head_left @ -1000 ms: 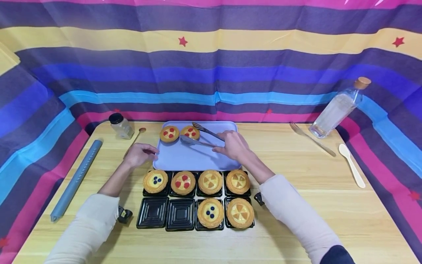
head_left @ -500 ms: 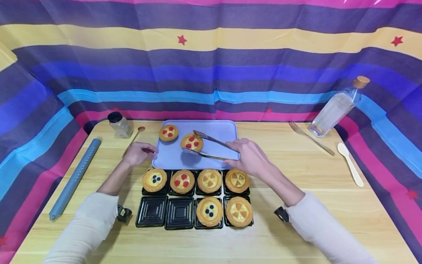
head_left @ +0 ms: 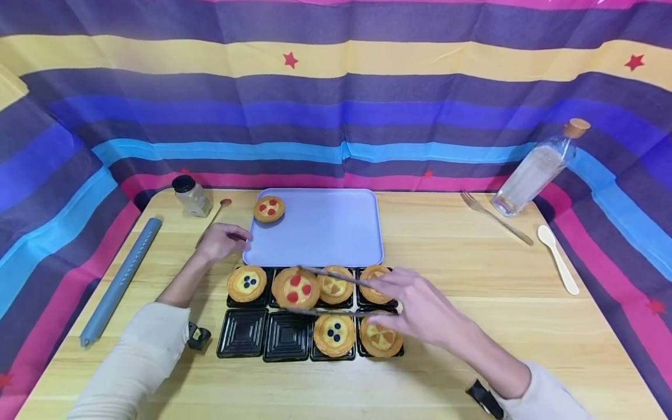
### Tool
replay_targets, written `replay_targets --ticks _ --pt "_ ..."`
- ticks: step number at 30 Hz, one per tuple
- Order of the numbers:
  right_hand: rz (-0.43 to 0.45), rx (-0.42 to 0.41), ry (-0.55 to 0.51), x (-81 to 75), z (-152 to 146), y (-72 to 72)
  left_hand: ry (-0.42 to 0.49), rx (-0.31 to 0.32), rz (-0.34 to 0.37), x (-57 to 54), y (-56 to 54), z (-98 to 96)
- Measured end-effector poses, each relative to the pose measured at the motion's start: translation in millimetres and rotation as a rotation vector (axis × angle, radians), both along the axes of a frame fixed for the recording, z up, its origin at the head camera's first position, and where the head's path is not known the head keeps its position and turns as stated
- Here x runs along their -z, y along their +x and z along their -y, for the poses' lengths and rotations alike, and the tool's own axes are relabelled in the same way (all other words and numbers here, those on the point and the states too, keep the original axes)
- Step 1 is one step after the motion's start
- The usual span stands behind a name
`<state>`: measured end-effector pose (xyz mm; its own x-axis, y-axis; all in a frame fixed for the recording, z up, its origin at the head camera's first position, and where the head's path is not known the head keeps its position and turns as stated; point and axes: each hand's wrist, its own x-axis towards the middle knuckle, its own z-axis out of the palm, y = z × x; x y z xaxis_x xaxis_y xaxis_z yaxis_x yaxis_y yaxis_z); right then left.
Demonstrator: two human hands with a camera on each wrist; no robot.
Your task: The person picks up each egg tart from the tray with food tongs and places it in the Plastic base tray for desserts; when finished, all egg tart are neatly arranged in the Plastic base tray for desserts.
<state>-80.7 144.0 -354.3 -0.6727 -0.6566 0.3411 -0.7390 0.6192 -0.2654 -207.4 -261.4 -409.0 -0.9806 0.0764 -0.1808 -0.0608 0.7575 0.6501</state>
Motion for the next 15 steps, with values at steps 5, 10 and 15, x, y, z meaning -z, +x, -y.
replay_targets --ticks 5,10,15 --pt "-0.026 -0.079 0.007 12.8 6 17.6 -0.002 -0.006 0.007 -0.7 -0.7 0.0" --pt "-0.02 -0.09 0.023 22.5 13 25.8 0.0 -0.011 0.01 -0.4 -0.5 0.1" --pt "-0.024 -0.095 0.07 27.7 18 28.5 0.005 -0.001 0.001 1.0 -0.9 0.2"
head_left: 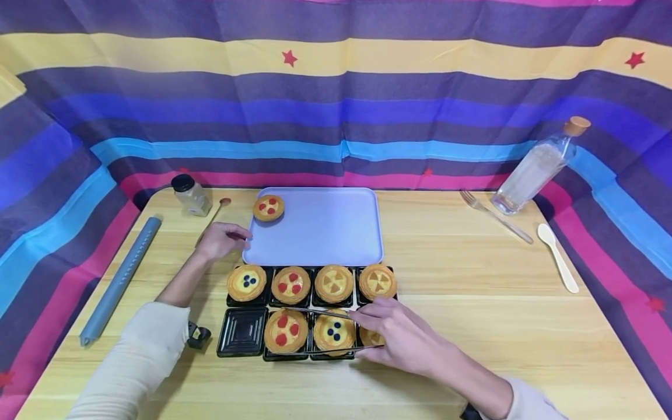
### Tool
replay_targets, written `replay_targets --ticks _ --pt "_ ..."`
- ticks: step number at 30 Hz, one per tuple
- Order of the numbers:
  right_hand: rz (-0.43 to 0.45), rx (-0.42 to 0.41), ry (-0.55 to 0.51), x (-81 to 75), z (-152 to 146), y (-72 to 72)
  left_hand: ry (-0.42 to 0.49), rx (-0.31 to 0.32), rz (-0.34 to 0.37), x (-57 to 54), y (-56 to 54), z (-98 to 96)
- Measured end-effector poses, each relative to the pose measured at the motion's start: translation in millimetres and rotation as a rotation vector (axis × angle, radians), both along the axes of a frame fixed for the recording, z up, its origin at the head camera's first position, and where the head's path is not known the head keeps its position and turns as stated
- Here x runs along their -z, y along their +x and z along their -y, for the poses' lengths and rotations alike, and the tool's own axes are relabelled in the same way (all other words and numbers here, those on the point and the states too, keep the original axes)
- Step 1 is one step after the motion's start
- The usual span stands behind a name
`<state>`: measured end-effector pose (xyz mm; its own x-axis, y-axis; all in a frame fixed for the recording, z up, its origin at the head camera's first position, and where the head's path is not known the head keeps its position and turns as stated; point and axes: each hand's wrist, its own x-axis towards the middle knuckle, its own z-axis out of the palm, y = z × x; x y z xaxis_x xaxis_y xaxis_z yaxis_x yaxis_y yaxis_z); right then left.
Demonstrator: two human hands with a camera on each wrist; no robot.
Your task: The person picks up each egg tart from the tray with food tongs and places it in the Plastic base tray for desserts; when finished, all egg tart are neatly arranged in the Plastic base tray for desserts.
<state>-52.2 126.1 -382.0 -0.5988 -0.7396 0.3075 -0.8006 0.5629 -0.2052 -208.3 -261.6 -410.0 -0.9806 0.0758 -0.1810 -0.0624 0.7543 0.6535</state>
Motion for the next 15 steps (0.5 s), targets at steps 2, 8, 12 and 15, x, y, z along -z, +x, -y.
replay_targets --ticks 2,8,12,15 --pt "-0.001 0.003 0.022 0.9 0.4 0.4 0.004 0.004 -0.001 0.5 -0.3 0.2" --pt "0.012 0.014 0.039 0.8 -0.3 0.7 0.0 0.005 0.002 0.3 -0.4 0.1" --pt "0.021 0.004 0.042 -0.2 -1.0 1.4 0.001 0.0 0.007 -0.3 -0.2 0.1" --pt "0.032 0.003 0.048 -0.9 -1.0 1.9 0.005 -0.004 0.009 -0.6 -0.2 0.0"
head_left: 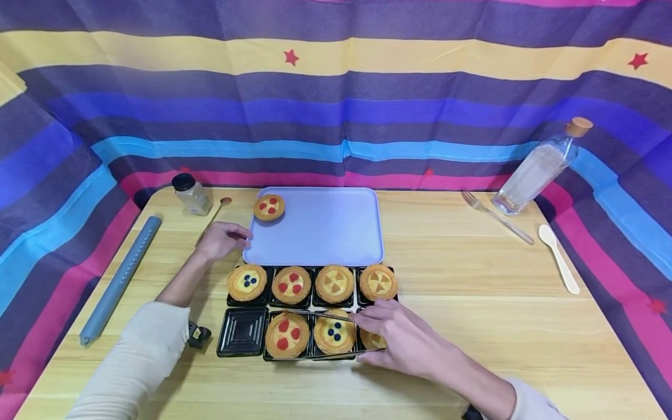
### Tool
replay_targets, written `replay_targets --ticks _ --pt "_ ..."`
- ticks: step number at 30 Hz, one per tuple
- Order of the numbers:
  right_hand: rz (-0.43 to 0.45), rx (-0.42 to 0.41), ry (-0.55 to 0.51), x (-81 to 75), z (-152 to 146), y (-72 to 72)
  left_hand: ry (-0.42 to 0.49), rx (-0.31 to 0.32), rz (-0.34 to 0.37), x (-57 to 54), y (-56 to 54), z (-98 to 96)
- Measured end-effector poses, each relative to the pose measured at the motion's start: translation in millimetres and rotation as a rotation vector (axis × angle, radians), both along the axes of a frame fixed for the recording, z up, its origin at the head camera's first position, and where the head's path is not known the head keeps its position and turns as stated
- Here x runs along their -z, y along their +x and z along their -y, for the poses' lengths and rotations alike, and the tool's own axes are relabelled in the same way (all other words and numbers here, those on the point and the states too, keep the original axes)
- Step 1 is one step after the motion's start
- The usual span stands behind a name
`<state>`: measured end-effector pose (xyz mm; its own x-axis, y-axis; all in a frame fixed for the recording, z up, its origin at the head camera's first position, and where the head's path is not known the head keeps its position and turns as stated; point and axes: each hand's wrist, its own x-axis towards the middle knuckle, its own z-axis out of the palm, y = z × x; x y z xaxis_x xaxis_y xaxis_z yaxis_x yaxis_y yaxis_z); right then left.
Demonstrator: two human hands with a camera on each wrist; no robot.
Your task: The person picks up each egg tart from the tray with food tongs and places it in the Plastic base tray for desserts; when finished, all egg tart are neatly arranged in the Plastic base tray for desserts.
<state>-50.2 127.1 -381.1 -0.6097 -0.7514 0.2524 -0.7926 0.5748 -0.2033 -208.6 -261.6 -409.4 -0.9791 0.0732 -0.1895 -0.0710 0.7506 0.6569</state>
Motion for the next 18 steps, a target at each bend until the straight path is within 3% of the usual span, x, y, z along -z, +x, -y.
replay_targets --ticks 9,13,18 --pt "0.064 0.012 -0.056 -13.3 1 -10.0 0.004 0.0 -0.002 -2.1 -1.5 -2.4" --pt "0.089 0.023 -0.109 -22.6 6 -28.7 0.002 0.008 -0.012 -1.4 -0.7 -1.8" --pt "0.084 0.09 -0.127 -24.6 17 -62.8 0.005 0.037 -0.042 0.9 1.6 -0.1"
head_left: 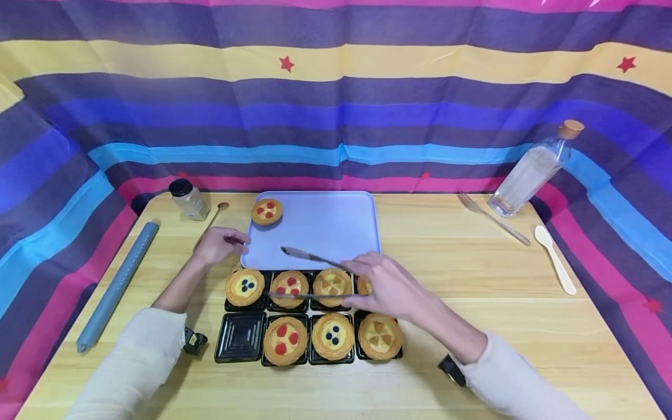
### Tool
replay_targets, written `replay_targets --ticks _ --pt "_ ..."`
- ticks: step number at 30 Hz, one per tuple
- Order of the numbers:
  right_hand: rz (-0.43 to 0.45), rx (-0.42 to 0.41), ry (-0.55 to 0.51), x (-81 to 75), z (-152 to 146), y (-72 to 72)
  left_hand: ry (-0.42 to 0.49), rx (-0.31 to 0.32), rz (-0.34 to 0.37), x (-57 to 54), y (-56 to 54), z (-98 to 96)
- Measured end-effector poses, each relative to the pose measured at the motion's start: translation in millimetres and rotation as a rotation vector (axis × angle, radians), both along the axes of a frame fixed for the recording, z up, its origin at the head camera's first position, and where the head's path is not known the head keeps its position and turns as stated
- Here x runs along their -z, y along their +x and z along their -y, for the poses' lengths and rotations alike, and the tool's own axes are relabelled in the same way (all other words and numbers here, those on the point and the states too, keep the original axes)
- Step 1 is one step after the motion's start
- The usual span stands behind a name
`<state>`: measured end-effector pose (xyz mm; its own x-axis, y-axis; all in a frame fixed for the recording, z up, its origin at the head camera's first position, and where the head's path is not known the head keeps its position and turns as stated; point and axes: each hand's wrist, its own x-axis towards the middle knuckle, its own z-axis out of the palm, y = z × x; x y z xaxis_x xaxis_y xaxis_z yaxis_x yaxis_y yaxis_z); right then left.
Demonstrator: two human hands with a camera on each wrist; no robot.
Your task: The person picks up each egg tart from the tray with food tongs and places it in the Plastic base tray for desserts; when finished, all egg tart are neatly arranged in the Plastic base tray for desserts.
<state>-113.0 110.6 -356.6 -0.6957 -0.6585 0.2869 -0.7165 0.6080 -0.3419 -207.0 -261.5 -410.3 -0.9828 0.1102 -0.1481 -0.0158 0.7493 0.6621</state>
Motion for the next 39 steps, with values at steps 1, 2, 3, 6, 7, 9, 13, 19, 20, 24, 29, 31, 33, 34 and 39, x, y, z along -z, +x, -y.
replay_targets --ticks 1,2,3,6,7,9,13,19,20,24,29,31,33,34,39 --pt "-0.002 0.018 0.0 0.5 3 -7.5 0.002 0.004 -0.003 0.6 0.8 0.8" --pt "-0.001 0.033 0.0 1.0 7 -15.0 0.004 0.004 -0.004 1.4 1.6 1.4" --pt "-0.007 0.047 0.006 1.2 11 -22.7 0.004 0.004 -0.003 1.6 2.3 1.8" --pt "-0.01 0.091 0.037 0.1 26 -46.1 0.008 0.0 0.001 1.9 3.3 3.0" --pt "-0.009 0.103 0.055 -0.3 32 -54.4 0.01 -0.003 0.003 1.7 3.5 3.5" --pt "-0.007 0.125 0.095 -0.8 43 -70.8 0.011 -0.011 0.004 1.2 3.5 4.2" --pt "0.046 0.182 0.187 -0.3 63 -100.7 0.014 -0.015 0.005 1.1 2.8 4.6" --pt "0.168 0.233 0.249 5.5 76 -127.2 -0.001 -0.012 0.012 1.0 1.0 2.2" --pt "0.183 0.238 0.245 6.3 78 -129.7 -0.002 -0.012 0.013 0.7 0.7 1.8" --pt "0.222 0.253 0.252 7.6 84 -136.0 0.01 -0.01 0.02 0.3 -0.5 1.3" --pt "0.214 0.26 0.279 8.7 91 -138.2 0.016 -0.016 0.026 0.7 -1.0 0.5" --pt "0.204 0.259 0.286 9.7 93 -138.0 0.009 -0.02 0.03 0.6 -0.8 0.5" --pt "0.19 0.254 0.288 10.6 94 -137.5 0.006 -0.022 0.034 0.0 -0.2 0.6" --pt "0.183 0.251 0.289 10.9 94 -137.1 0.003 -0.024 0.034 0.0 -0.2 0.7" --pt "0.133 0.239 0.3 10.3 91 -133.4 0.007 -0.024 0.036 0.4 0.0 0.4"
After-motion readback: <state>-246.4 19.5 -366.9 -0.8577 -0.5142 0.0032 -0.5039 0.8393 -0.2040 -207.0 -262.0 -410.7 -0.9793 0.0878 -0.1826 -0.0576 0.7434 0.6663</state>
